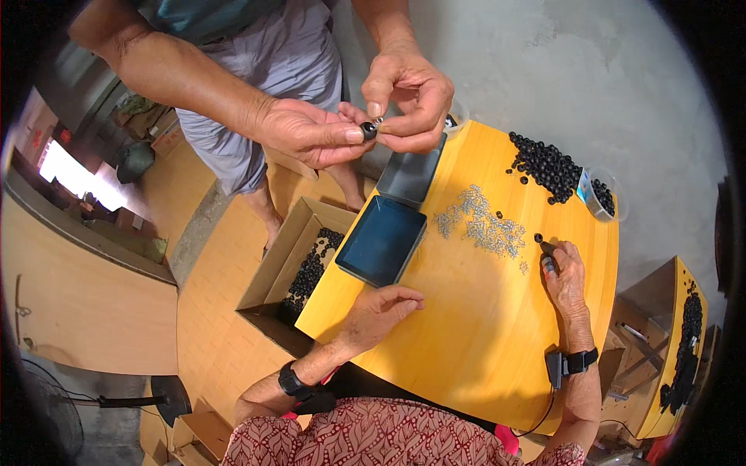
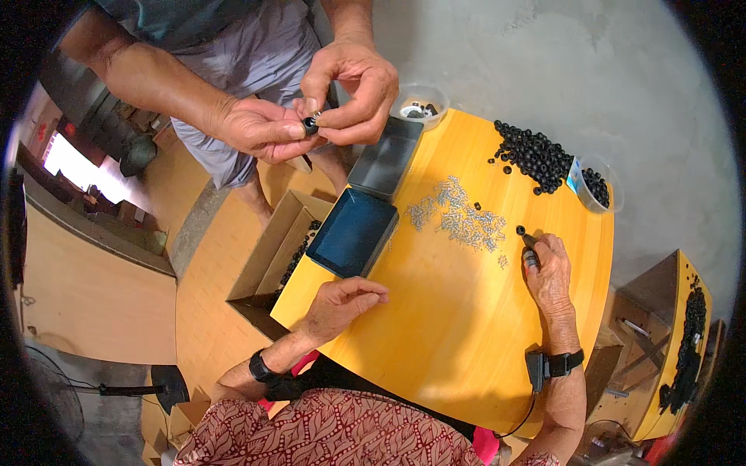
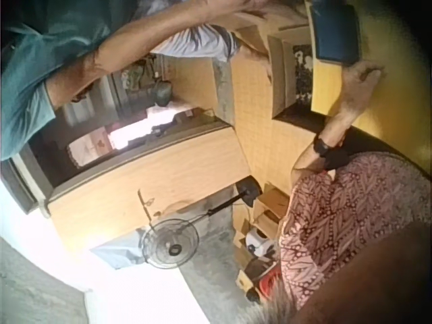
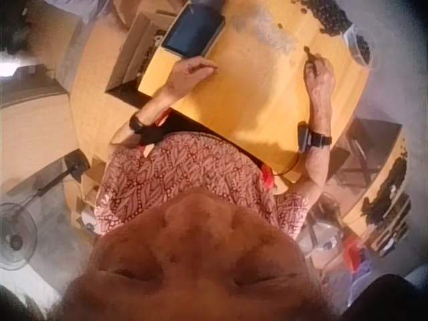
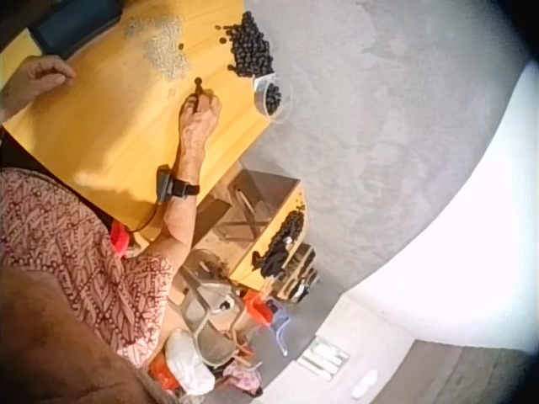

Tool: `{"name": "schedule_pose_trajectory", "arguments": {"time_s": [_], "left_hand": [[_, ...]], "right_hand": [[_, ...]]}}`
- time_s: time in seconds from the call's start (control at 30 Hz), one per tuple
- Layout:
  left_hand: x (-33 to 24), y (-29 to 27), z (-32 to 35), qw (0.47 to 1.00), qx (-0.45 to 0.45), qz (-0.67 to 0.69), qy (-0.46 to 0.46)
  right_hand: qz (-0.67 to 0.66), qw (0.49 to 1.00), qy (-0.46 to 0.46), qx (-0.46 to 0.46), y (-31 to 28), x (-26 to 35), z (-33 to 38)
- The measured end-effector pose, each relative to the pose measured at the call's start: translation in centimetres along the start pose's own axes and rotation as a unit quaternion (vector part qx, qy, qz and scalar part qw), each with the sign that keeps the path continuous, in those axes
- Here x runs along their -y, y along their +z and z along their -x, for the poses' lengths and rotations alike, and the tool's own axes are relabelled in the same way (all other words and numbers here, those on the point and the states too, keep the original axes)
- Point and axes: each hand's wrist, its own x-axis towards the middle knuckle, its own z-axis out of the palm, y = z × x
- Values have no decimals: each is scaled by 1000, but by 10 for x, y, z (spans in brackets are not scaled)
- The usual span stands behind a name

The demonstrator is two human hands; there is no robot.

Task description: The person assembles small plastic and rubber components by hand at a table, taking black plastic rings and silver components from storage containers and small trays.

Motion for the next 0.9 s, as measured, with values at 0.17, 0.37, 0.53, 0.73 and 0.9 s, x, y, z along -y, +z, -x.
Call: {"name": "schedule_pose_trajectory", "arguments": {"time_s": [0.17, 0.37, 0.53, 0.73, 0.9], "left_hand": [[0, 0, 2, 1000, -1, -5, 6], [-1, 0, -1, 999, 0, -29, 16], [2, 2, -2, 1000, 3, -15, 10], [4, 2, -4, 1000, 6, -17, 8], [6, 1, -4, 1000, 7, -10, 5]], "right_hand": [[-5, 1000, 6, -4, 0, 2, 0], [5, 1000, 9, 0, 2, -1, 0], [-10, 1000, 15, -10, 5, -6, 1], [-10, 1000, 24, 2, 3, -4, 1], [2, 1000, 18, 0, 2, 0, -1]]}}
